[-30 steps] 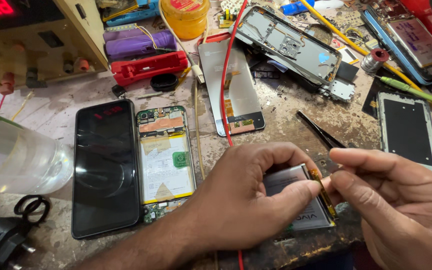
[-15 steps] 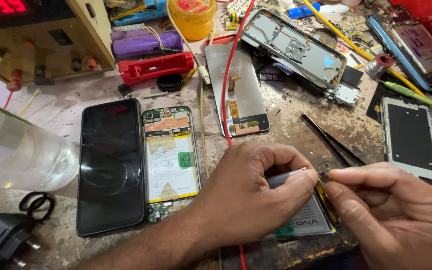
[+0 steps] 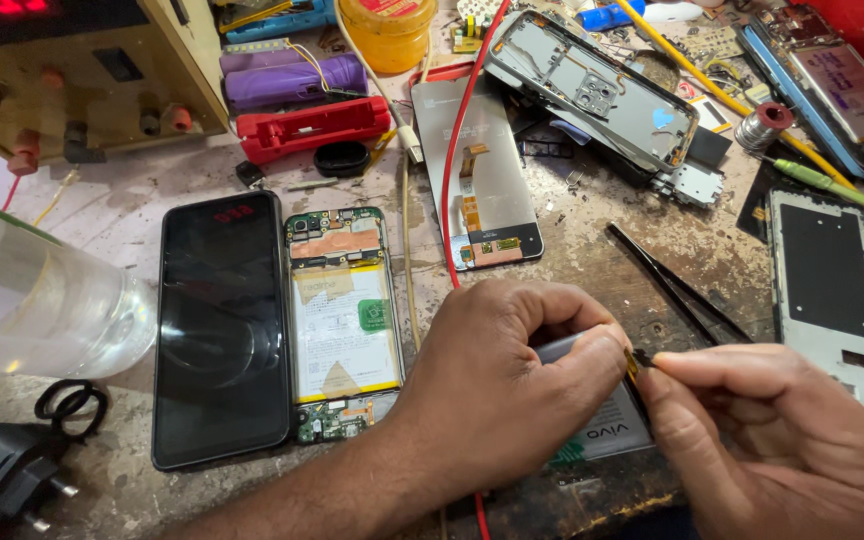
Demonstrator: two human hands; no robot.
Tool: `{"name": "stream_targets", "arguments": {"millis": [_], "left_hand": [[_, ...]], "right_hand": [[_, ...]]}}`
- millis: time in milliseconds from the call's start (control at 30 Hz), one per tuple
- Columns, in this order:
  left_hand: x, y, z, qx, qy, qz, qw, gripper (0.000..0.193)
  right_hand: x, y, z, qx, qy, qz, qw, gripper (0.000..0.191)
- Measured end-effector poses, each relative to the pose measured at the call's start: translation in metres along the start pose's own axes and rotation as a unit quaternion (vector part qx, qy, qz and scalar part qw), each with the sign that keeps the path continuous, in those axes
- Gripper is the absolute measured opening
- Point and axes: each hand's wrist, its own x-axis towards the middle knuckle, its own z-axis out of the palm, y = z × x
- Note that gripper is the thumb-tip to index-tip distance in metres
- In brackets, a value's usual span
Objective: The person uses tweezers to peel off a protective film from a smartphone battery and then applies a new adhesive strip to the battery edge. The battery is handled and repositioned on the workbench throughout the process.
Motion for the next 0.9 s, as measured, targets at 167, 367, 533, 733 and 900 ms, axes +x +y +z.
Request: {"name": "stream_targets", "arguments": {"millis": [167, 367, 533, 733, 900], "left_hand": [[-0.001, 0.001, 0.000, 0.005, -0.006, -0.015, 1.000, 0.023], [-0.001, 0.002, 0.000, 0.002, -0.006, -0.021, 1.000, 0.023], [0.000, 0.001, 0.001, 0.005, -0.005, -0.022, 1.000, 0.023], [-0.001, 0.000, 0.000, -0.003, -0.005, -0.004, 1.000, 0.023], [-0.002, 0.001, -0.001, 0.006, -0.011, 0.004, 1.000, 0.023]], "right_hand": [[0.001, 0.000, 0.002, 0.009, -0.011, 0.022, 1.000, 0.017], [0.003, -0.005, 0.007, -0.003, 0.009, 0.014, 1.000, 0.018], [0.005, -0.017, 0.015, -0.035, 0.054, 0.035, 0.997, 0.012], [0.008, -0.028, 0.019, -0.058, 0.078, 0.065, 0.993, 0.010], [0.007, -0.026, 0.016, -0.078, 0.089, 0.100, 0.988, 0.010]]}}
